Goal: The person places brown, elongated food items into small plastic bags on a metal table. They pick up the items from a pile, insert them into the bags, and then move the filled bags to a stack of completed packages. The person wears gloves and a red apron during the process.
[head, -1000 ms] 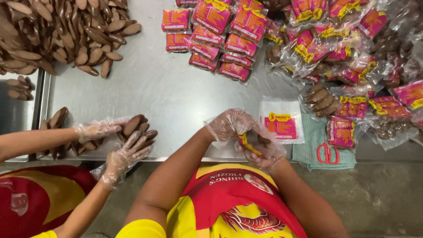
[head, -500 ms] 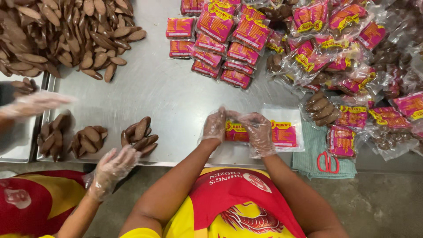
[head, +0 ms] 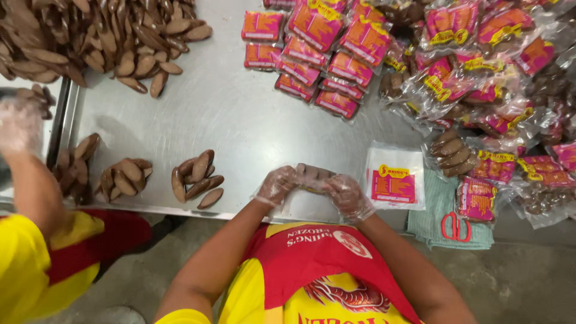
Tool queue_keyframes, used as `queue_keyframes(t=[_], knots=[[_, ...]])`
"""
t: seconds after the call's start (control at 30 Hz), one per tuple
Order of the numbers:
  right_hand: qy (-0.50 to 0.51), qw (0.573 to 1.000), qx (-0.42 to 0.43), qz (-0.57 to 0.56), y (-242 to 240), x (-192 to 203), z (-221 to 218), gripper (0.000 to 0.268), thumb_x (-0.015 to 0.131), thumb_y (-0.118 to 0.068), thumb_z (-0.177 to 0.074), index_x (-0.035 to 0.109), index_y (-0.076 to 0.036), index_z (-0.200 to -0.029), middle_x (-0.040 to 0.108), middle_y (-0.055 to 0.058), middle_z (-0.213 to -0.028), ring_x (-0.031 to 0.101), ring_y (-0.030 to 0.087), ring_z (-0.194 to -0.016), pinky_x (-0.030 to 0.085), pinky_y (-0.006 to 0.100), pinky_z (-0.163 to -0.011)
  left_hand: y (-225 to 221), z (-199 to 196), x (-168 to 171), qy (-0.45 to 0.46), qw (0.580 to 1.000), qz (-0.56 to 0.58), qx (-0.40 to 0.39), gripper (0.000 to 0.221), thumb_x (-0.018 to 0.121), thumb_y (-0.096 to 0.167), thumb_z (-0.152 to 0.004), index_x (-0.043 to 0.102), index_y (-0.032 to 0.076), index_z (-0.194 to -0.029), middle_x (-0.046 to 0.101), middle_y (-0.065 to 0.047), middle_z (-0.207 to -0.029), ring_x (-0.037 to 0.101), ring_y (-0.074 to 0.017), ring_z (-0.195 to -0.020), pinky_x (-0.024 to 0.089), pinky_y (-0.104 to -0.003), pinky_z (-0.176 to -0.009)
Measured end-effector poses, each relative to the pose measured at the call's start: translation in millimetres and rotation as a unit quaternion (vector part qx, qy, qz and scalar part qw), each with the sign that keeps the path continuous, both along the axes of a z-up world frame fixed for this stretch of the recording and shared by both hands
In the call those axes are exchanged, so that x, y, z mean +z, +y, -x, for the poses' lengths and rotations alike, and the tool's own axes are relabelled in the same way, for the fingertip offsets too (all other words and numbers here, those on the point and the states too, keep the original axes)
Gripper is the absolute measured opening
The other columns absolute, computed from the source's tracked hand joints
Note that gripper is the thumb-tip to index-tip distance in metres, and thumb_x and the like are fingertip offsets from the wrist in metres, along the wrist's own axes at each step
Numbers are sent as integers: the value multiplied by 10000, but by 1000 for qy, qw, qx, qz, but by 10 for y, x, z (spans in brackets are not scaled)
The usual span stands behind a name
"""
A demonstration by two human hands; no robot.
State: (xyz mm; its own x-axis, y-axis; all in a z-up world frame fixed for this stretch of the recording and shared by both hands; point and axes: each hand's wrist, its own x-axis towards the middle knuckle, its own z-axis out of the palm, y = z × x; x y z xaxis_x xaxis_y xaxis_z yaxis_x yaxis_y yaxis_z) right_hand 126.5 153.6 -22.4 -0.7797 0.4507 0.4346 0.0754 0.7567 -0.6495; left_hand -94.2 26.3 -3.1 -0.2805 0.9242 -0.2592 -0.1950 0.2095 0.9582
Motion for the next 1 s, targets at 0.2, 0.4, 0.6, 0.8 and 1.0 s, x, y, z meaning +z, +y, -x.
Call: queue_keyframes(t=[0.2,0.4,0.6,0.8,1.0], knots=[[-152,959,-118,207,15,650,328,387,593,-98,-956,627,-53,-1339,717,173,-1184,707,213,-866,592,365,-782,291,157,-28,206,962,175,-46,321,682,371,-1005,713,78,-878,729,-119,-859,666,-250,-816,542,-377,-838],[-184,912,-119,348,100,693,368,449,600,-63,-924,632,-115,-1369,755,99,-1180,628,150,-742,551,307,-743,291,166,389,402,911,90,34,248,733,367,-894,723,120,-919,735,-102,-956,681,-250,-926,523,-368,-877],[-181,904,-272,277,183,605,443,342,708,-105,-871,749,-106,-1211,741,106,-1119,661,207,-878,567,402,-791,222,18,725,626,746,-155,-168,504,772,399,-720,734,137,-1149,748,-65,-1054,641,-235,-1036,491,-422,-930],[-185,980,-71,36,-31,1033,350,588,879,-255,-731,713,-118,-1279,690,183,-1183,624,357,-1105,506,449,-974,443,219,662,518,809,31,-277,535,761,544,-866,699,150,-1222,751,-114,-1035,722,-278,-983,534,-414,-972],[-190,892,-102,398,110,289,369,557,830,-180,-820,619,-61,-1321,721,117,-1199,680,226,-1094,535,349,-993,477,358,13,135,980,82,-118,588,773,531,-826,739,85,-1209,791,-101,-1074,748,-203,-957,579,-354,-904]])
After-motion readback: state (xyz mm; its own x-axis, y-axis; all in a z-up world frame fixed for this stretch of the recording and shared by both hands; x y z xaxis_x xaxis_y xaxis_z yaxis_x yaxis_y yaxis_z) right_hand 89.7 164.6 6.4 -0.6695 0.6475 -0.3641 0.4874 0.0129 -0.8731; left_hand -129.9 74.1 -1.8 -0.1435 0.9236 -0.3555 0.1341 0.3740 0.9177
